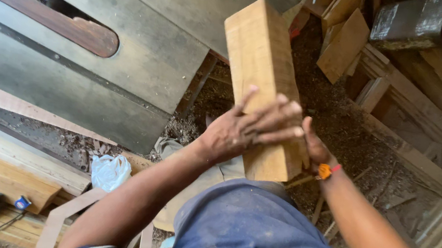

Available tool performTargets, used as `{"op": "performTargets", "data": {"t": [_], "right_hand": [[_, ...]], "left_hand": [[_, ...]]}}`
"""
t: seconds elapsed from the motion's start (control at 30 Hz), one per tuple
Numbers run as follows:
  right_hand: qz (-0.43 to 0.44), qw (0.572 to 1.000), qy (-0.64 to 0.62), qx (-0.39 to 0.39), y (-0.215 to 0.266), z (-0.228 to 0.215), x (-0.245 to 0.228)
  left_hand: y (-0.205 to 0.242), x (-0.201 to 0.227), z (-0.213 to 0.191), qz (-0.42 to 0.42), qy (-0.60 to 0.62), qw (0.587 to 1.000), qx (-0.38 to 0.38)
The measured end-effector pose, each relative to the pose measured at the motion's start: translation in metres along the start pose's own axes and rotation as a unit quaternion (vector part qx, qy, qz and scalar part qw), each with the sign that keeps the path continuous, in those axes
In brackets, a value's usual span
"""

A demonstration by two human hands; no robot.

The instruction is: The person processes several wooden blocks by pushing them through a jointer machine and a table saw, then turns them over and checks the surfaces.

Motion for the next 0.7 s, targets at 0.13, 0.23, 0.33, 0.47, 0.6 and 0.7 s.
{"op": "performTargets", "data": {"t": [0.13, 0.23, 0.33, 0.47, 0.6, 0.7], "right_hand": [[-0.113, 0.991, 0.059, 0.035, 0.015, 0.006, -0.052], [-0.227, 0.966, 0.095, 0.077, 0.056, 0.012, -0.098], [-0.313, 0.894, 0.273, 0.17, 0.072, 0.033, -0.127], [-0.305, 0.584, 0.652, 0.374, 0.031, 0.066, -0.159], [-0.262, 0.524, 0.692, 0.422, 0.013, 0.04, -0.164], [-0.245, 0.538, 0.691, 0.416, -0.001, 0.027, -0.177]], "left_hand": [[-0.014, -0.021, -0.015, -0.025, 0.068, 0.997, -0.018], [-0.014, -0.058, -0.069, -0.16, 0.185, 0.933, 0.264], [0.016, -0.109, -0.069, -0.352, 0.336, 0.758, 0.435], [0.039, -0.158, -0.015, -0.389, 0.635, 0.416, 0.521], [0.073, -0.144, 0.063, -0.469, 0.662, 0.321, 0.489], [0.076, -0.164, 0.093, -0.517, 0.651, 0.327, 0.448]]}}
Point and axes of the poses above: each hand's wrist, its own y-axis away from the middle knuckle, its own z-axis out of the palm, x = y × z, the point moved 10 cm from there along -y, towards the middle knuckle, and after that the axes turned 11 degrees about z, right-handed, at the moved point
